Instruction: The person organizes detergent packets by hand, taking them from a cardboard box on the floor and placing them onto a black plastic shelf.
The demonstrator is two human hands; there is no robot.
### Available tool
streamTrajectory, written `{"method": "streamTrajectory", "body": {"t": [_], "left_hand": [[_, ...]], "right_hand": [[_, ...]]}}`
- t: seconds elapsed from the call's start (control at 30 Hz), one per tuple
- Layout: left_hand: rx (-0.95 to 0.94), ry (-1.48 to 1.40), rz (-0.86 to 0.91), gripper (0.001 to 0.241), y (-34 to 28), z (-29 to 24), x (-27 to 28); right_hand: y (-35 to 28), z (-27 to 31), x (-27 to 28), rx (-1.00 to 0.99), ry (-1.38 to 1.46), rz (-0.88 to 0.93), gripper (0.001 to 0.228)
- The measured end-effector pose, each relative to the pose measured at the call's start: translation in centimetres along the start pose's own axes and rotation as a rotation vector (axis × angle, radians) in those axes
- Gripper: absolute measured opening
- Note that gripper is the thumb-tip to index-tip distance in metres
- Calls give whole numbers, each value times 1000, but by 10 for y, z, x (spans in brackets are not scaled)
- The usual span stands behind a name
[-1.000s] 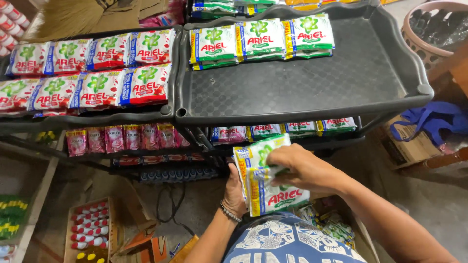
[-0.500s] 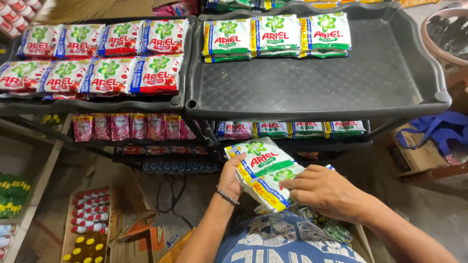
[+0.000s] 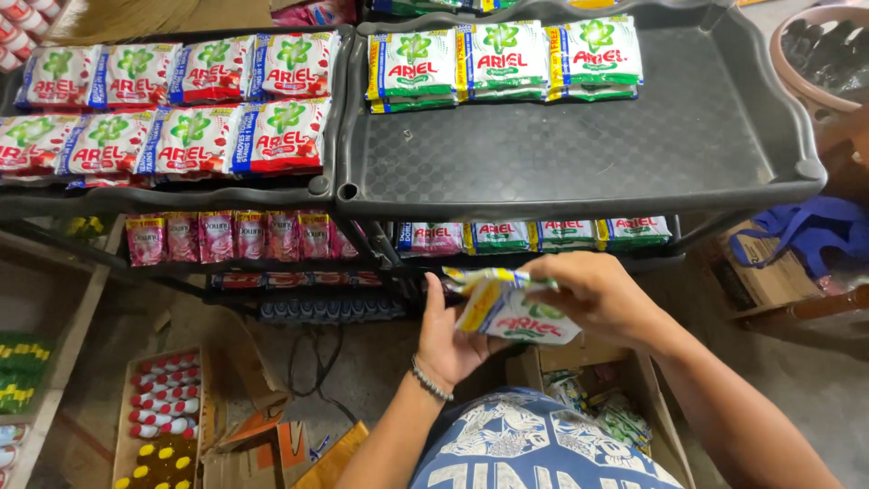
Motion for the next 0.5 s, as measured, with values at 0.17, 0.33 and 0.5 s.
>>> {"method": "streamTrajectory", "body": {"t": [0.17, 0.33, 0.5], "left_hand": [[15, 298, 174, 81, -4, -7, 7], [48, 374, 177, 48, 2, -12, 8], [27, 438, 2, 27, -4, -12, -11]], "right_hand": [[14, -59, -16, -322, 262, 135, 20], [24, -82, -36, -337, 509, 240, 22], [27, -102, -59, -369, 738, 322, 19]]}}
Point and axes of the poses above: each hand's wrist, its own y-axis towards the middle knuckle, its own x-axis out of the back of the hand, z = x × y, the point moved 7 cm from there along y, towards the middle knuckle, and after that the axes turned 12 degrees about z, right-handed, at the moved point
